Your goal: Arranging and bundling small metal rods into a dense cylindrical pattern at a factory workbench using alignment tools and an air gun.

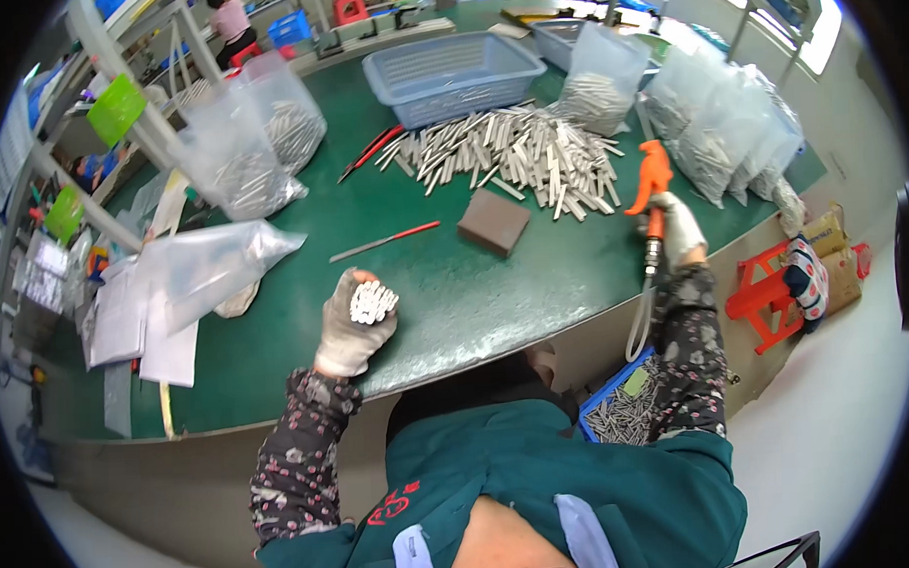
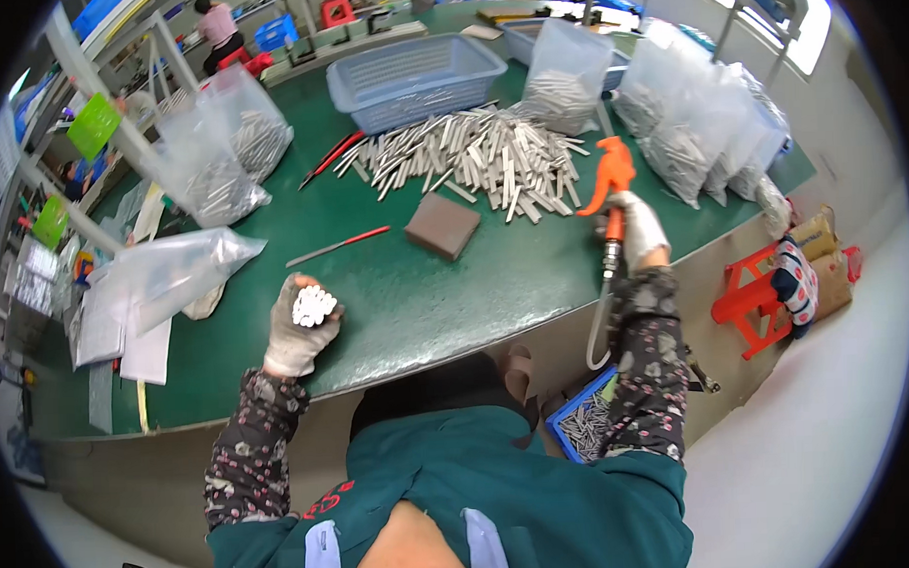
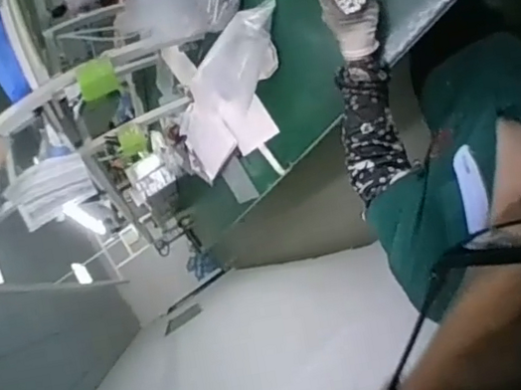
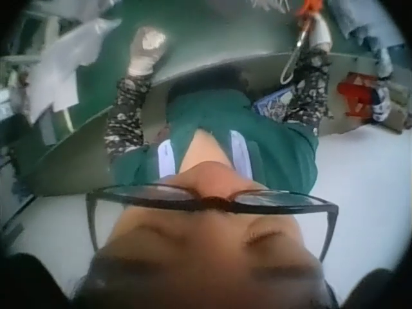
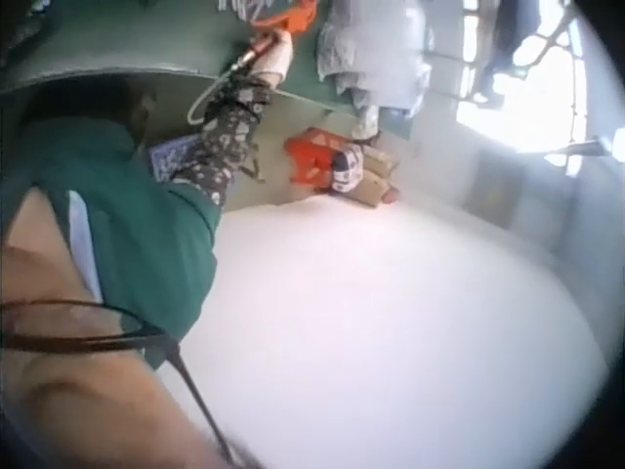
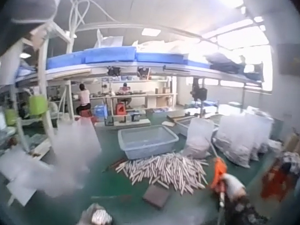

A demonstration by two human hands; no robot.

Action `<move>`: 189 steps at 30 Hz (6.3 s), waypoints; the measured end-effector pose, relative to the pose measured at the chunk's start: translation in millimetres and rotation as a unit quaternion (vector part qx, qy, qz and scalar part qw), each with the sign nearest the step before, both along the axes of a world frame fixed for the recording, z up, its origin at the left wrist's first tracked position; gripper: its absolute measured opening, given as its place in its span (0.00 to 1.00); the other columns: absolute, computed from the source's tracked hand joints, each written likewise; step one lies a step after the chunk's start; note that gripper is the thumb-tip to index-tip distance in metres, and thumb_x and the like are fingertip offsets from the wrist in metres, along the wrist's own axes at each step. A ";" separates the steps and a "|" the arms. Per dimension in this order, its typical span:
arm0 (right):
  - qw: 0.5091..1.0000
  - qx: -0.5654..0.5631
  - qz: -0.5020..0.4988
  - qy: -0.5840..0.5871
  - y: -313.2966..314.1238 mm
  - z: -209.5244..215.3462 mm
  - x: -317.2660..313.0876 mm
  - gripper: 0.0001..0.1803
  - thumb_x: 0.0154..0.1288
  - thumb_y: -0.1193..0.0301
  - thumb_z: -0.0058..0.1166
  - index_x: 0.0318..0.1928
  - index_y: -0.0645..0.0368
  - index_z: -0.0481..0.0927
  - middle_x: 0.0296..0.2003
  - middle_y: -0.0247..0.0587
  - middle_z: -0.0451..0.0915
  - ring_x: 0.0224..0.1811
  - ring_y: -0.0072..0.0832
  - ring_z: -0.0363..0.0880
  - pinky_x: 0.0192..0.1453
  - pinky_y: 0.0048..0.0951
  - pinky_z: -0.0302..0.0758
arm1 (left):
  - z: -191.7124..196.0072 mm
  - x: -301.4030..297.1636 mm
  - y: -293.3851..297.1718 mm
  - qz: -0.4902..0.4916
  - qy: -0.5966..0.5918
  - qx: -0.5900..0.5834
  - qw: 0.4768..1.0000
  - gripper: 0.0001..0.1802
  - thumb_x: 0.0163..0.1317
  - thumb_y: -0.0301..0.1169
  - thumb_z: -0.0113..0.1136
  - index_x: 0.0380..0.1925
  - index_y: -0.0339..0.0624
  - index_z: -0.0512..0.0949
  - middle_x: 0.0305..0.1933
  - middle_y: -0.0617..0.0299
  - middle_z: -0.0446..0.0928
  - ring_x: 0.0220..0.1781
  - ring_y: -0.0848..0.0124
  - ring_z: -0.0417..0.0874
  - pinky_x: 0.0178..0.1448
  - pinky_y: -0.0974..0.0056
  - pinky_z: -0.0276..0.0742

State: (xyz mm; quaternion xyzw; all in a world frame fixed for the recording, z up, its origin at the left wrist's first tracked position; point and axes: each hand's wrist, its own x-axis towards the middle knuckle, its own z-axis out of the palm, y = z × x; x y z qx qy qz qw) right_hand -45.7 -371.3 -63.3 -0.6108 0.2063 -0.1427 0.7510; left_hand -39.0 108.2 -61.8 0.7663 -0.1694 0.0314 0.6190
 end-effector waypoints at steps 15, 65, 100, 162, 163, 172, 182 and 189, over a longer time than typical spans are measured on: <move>0.846 0.143 0.486 0.167 169.1 60.1 -138.7 0.33 0.44 0.70 0.65 0.54 0.61 0.69 0.43 0.47 0.79 0.41 0.34 0.79 0.38 0.26 0.75 | 17.7 -2.3 -0.6 -0.024 -0.158 0.196 0.967 0.19 0.44 0.21 0.63 0.37 0.40 0.69 0.29 0.62 0.73 0.29 0.69 0.77 0.35 0.67 0.73; 0.636 -0.558 0.467 0.257 175.0 4.9 -112.7 0.33 0.43 0.41 0.60 0.19 0.64 0.80 0.16 0.52 0.76 0.23 0.46 0.78 0.29 0.39 0.74 | -111.3 -128.0 -15.6 -0.166 0.196 0.228 0.939 0.25 0.45 0.30 0.60 0.48 0.41 0.74 0.49 0.49 0.75 0.52 0.55 0.75 0.59 0.61 0.69; 0.640 -0.536 0.467 0.291 164.6 1.1 -117.1 0.33 0.43 0.41 0.60 0.25 0.65 0.80 0.20 0.53 0.78 0.25 0.48 0.78 0.32 0.39 0.74 | -124.4 -132.6 -9.6 -0.167 0.255 0.168 0.938 0.32 0.48 0.33 0.62 0.56 0.38 0.68 0.56 0.49 0.71 0.59 0.57 0.71 0.65 0.65 0.63; 0.643 -0.527 0.475 0.289 167.8 10.4 -113.8 0.30 0.44 0.46 0.61 0.29 0.64 0.81 0.23 0.52 0.79 0.28 0.47 0.78 0.33 0.39 0.74 | -173.2 -143.9 3.1 -0.177 0.223 0.337 0.897 0.11 0.53 0.29 0.60 0.38 0.41 0.80 0.38 0.61 0.81 0.39 0.73 0.81 0.43 0.74 0.74; 0.624 -0.553 0.464 0.299 163.5 4.2 -115.0 0.28 0.44 0.45 0.61 0.27 0.61 0.82 0.21 0.52 0.78 0.26 0.47 0.78 0.31 0.40 0.73 | -180.2 -141.7 8.9 -0.210 0.270 0.329 0.880 0.12 0.54 0.28 0.60 0.39 0.41 0.79 0.39 0.61 0.81 0.41 0.73 0.81 0.44 0.74 0.74; 0.631 -0.523 0.478 0.317 158.3 9.0 -121.3 0.30 0.43 0.43 0.61 0.26 0.63 0.81 0.20 0.52 0.78 0.25 0.46 0.78 0.30 0.40 0.73 | -145.1 -135.6 -7.1 -0.154 0.183 0.197 0.951 0.22 0.50 0.43 0.61 0.39 0.36 0.78 0.33 0.46 0.79 0.36 0.58 0.81 0.44 0.62 0.76; 0.655 -0.525 0.487 0.241 167.2 7.7 -119.4 0.36 0.45 0.37 0.55 0.19 0.64 0.79 0.15 0.52 0.75 0.22 0.47 0.77 0.31 0.39 0.75 | -121.1 -129.7 -13.7 -0.175 0.253 0.301 0.903 0.22 0.51 0.38 0.58 0.47 0.42 0.76 0.44 0.48 0.78 0.45 0.56 0.79 0.52 0.61 0.73; 0.650 -0.444 0.570 0.236 150.3 8.6 -116.8 0.32 0.45 0.38 0.58 0.29 0.58 0.82 0.22 0.47 0.79 0.27 0.43 0.79 0.35 0.36 0.75 | -88.6 -111.8 -21.6 -0.224 0.334 0.340 0.850 0.26 0.51 0.33 0.54 0.54 0.45 0.73 0.56 0.58 0.74 0.60 0.66 0.71 0.63 0.69 0.64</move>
